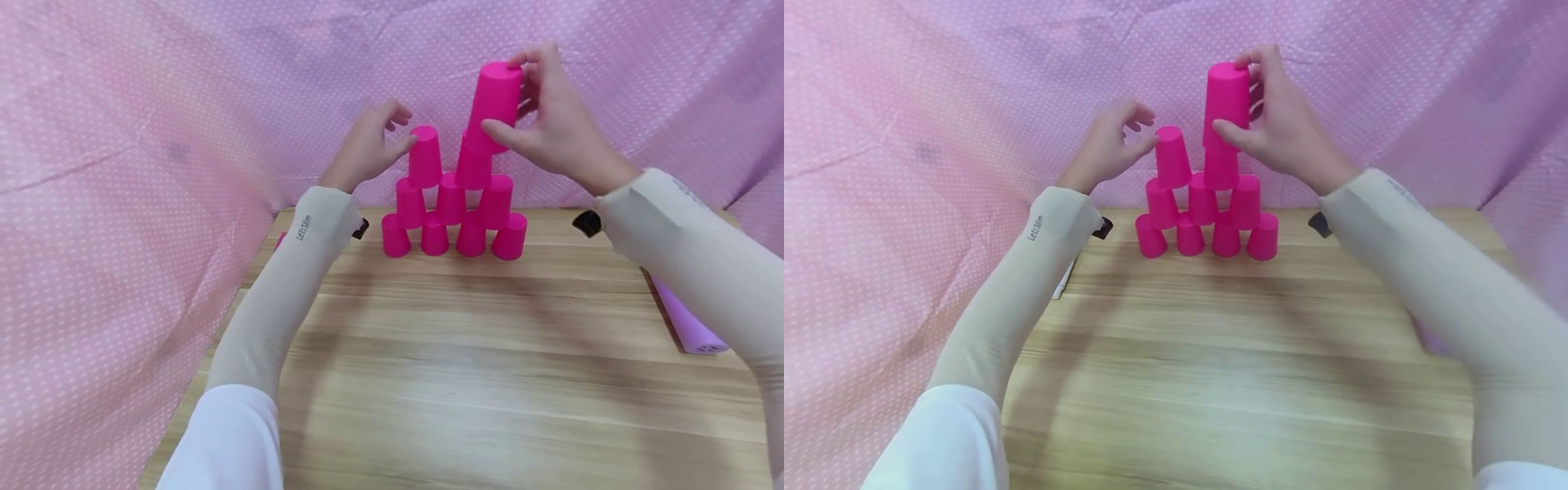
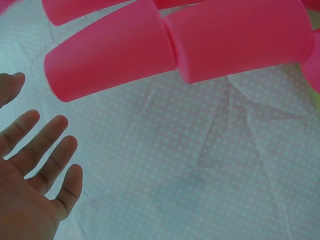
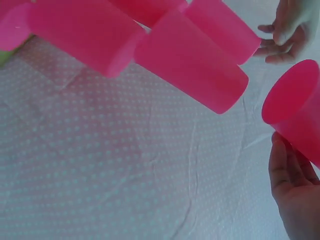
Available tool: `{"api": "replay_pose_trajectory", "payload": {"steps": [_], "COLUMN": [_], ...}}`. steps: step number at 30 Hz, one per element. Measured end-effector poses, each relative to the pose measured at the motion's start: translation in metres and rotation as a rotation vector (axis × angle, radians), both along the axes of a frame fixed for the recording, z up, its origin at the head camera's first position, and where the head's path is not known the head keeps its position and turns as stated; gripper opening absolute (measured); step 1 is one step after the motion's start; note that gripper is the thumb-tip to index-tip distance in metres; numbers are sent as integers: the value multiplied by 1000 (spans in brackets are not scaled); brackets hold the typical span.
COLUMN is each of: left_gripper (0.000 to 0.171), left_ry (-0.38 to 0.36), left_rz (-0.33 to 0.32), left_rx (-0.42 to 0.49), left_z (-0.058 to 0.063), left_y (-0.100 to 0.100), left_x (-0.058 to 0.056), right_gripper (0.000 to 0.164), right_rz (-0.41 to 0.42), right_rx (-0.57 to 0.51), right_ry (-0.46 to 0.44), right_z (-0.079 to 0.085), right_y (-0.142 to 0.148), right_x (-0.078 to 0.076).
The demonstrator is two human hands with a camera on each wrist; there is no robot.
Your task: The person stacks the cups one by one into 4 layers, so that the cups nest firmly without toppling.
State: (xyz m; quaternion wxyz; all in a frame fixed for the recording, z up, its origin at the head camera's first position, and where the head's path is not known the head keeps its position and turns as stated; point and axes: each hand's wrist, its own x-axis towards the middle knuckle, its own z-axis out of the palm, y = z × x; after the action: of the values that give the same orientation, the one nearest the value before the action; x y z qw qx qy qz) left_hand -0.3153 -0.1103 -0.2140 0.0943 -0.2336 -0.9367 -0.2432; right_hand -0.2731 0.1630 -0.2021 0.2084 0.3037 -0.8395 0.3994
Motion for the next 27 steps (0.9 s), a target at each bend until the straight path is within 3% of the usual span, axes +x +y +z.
{"api": "replay_pose_trajectory", "payload": {"steps": [7,12,27], "left_gripper": [52,52,55], "left_ry": [-80,-78,-105], "left_rz": [27,23,12], "left_rx": [-21,-26,-31], "left_z": [-7,-8,-16], "left_y": [4,4,11], "left_x": [0,0,-6], "right_gripper": [70,73,74], "right_rz": [-60,-73,-120], "right_rx": [110,165,217], "right_ry": [-141,-218,-232], "right_z": [13,13,12], "right_y": [-24,-37,-42], "right_x": [-31,-45,-48]}}
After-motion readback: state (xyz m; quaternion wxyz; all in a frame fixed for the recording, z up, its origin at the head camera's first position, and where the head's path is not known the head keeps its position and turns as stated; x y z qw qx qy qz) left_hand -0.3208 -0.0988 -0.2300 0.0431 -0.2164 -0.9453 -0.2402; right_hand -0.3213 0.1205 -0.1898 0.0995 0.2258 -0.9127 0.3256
